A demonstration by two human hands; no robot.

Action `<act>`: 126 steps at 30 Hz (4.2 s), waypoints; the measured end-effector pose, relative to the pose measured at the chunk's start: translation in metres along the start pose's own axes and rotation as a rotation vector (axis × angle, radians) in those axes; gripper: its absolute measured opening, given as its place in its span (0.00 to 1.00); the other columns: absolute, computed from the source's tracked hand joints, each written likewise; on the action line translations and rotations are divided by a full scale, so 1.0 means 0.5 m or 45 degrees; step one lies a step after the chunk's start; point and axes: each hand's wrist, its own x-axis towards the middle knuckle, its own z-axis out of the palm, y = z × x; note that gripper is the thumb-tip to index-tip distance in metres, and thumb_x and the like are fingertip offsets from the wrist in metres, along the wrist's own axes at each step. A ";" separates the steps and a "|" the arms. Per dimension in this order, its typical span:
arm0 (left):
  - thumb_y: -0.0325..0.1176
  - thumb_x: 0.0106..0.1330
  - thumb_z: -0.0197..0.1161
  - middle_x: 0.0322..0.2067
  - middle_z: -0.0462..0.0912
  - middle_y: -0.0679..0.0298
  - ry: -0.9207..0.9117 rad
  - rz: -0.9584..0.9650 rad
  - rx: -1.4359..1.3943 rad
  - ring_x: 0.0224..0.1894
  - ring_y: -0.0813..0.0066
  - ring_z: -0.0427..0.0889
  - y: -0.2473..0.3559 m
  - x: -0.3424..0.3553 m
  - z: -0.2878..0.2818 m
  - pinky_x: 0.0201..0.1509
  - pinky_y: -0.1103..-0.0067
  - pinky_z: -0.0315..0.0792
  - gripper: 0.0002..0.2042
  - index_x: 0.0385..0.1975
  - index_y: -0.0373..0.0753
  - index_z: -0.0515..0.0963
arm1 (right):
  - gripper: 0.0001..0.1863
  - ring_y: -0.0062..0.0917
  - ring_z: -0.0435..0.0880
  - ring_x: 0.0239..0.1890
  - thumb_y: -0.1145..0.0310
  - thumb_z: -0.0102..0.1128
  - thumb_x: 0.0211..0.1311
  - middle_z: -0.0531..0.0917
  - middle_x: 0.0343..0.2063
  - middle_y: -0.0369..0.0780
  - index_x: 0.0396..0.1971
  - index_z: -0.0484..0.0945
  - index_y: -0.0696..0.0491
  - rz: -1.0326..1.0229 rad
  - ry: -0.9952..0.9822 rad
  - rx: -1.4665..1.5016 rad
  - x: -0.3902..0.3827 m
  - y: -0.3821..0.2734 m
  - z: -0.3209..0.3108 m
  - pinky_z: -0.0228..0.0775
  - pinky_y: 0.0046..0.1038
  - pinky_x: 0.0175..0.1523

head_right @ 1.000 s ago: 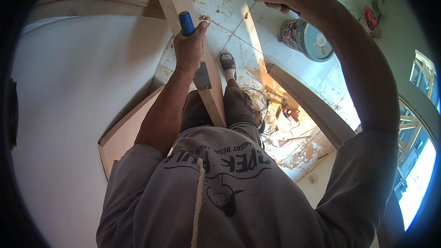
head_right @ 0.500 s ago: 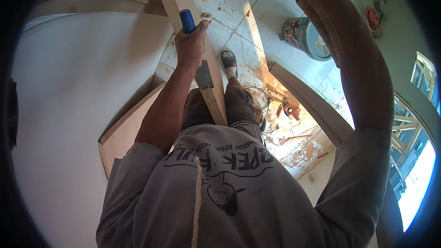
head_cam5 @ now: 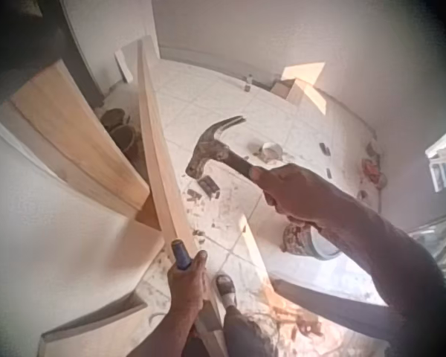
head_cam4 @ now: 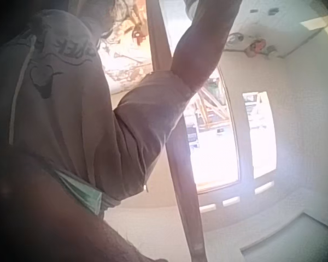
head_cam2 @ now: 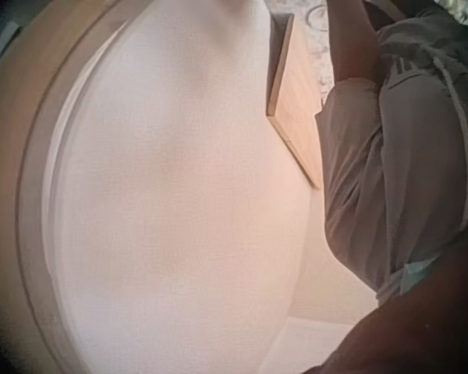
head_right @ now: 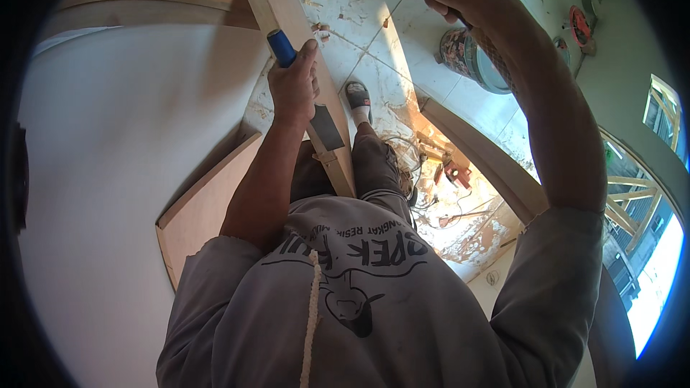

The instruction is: Using a hammer and chisel to install or adjust a wooden door frame and side panel.

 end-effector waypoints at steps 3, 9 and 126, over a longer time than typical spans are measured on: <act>0.40 0.57 0.70 0.12 0.63 0.78 -0.004 0.049 -0.102 0.09 0.91 0.55 0.053 -0.001 0.013 0.11 0.88 0.50 0.14 0.21 0.44 0.70 | 0.28 0.14 0.62 0.08 0.43 0.50 0.65 0.66 0.08 0.30 0.16 0.71 0.51 -0.053 0.041 -0.029 -0.015 0.025 -0.007 0.53 0.22 0.12; 0.39 0.57 0.69 0.14 0.67 0.75 -0.040 0.199 0.097 0.16 0.87 0.62 0.054 0.028 0.018 0.19 0.82 0.58 0.16 0.15 0.40 0.70 | 0.33 0.23 0.76 0.17 0.38 0.44 0.65 0.76 0.17 0.39 0.33 0.81 0.57 -0.155 -0.057 -0.279 -0.037 0.078 0.033 0.73 0.31 0.29; 0.36 0.55 0.67 0.10 0.62 0.76 -0.254 -0.147 0.093 0.07 0.89 0.56 0.023 0.078 0.000 0.10 0.85 0.49 0.14 0.16 0.45 0.68 | 0.28 0.11 0.59 0.05 0.41 0.43 0.67 0.61 0.07 0.28 0.19 0.67 0.50 -0.259 -0.246 -0.457 0.059 0.017 0.042 0.53 0.18 0.09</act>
